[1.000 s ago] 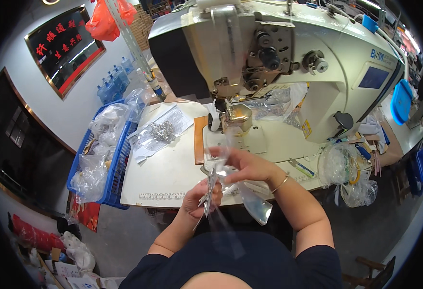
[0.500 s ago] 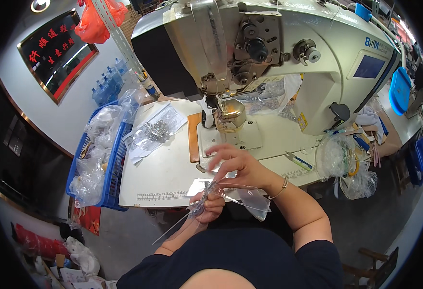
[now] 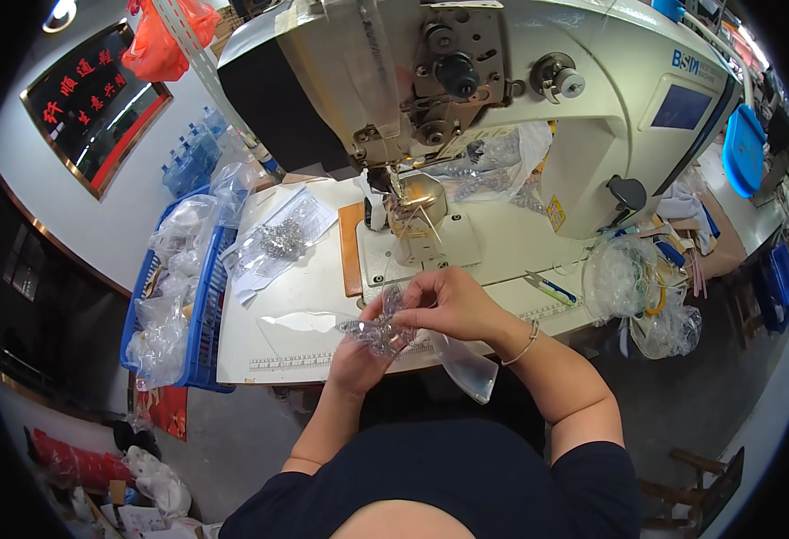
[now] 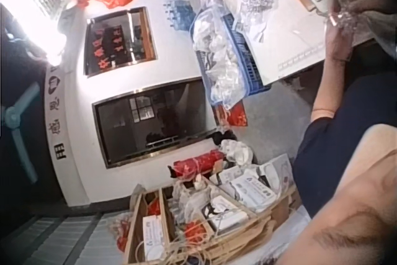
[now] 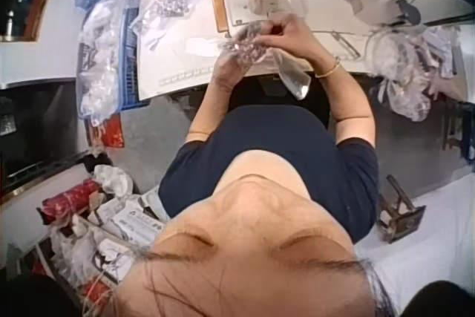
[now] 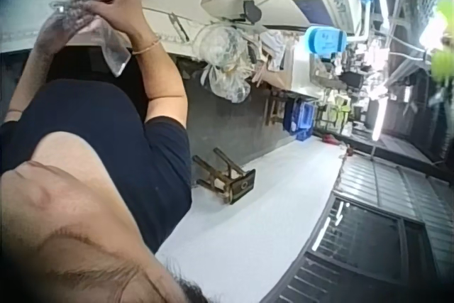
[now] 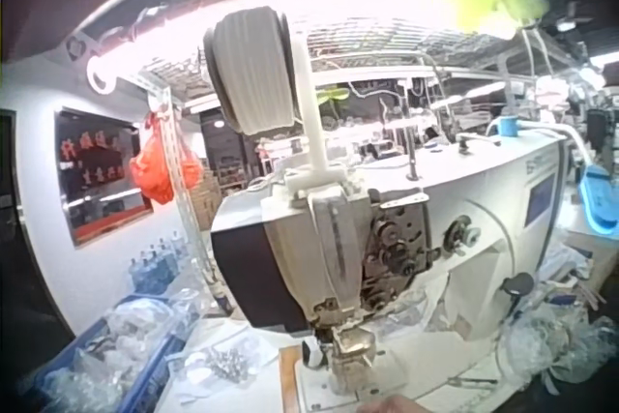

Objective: The person sews small, shiny, star-shaped decorations onto clear plastic sheets using an industrial sewing machine. They repeatedly pick up a decoration, place it on a plastic sheet, and feed the assembly under the machine's needle to stitch it in place. The person uses scissors to trim threads after sewing.

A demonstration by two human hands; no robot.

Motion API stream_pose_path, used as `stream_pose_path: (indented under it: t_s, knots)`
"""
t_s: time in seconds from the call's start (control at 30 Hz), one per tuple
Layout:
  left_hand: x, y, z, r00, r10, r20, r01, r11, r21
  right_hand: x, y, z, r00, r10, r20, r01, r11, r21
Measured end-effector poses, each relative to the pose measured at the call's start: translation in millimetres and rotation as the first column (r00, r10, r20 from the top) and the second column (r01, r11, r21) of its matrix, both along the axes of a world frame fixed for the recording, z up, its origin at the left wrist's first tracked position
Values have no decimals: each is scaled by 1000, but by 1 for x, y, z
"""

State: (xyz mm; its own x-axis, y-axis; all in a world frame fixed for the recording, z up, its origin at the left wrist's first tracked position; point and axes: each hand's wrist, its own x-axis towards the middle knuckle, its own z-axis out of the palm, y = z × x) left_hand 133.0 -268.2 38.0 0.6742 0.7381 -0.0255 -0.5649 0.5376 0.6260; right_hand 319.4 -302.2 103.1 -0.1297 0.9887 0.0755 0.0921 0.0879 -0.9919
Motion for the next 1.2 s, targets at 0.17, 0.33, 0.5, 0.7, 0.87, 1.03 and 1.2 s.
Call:
stream_pose_path:
  t_s: [0.17, 0.33, 0.5, 0.7, 0.87, 1.03, 1.2]
  knots:
    - [1, 18, 0, 968, -149, 200, 151, 989, 5, 3, 3, -4, 996, -92, -3, 92, 996, -14]
    - [7, 13, 23, 901, -190, 390, 182, 982, 58, 16, 8, -8, 981, -193, -5, 193, 981, -17]
    - [28, 43, 40, 988, 91, -122, -78, 991, 108, 30, 27, -5, 955, -253, -154, 243, 966, -85]
    - [58, 79, 68, 972, 178, -154, -133, 955, 264, 48, 49, 27, 895, -334, -296, 277, 936, -217]
    - [58, 94, 87, 968, 129, -214, -72, 964, 254, 51, 69, 43, 923, -377, -79, 362, 919, -156]
    - [56, 108, 101, 931, 154, -330, -56, 956, 290, 47, 78, 45, 854, -479, 203, 473, 878, 79]
    - [51, 135, 102, 900, 97, -425, 11, 970, 243, 38, 78, 61, 806, -492, 330, 485, 868, 110]
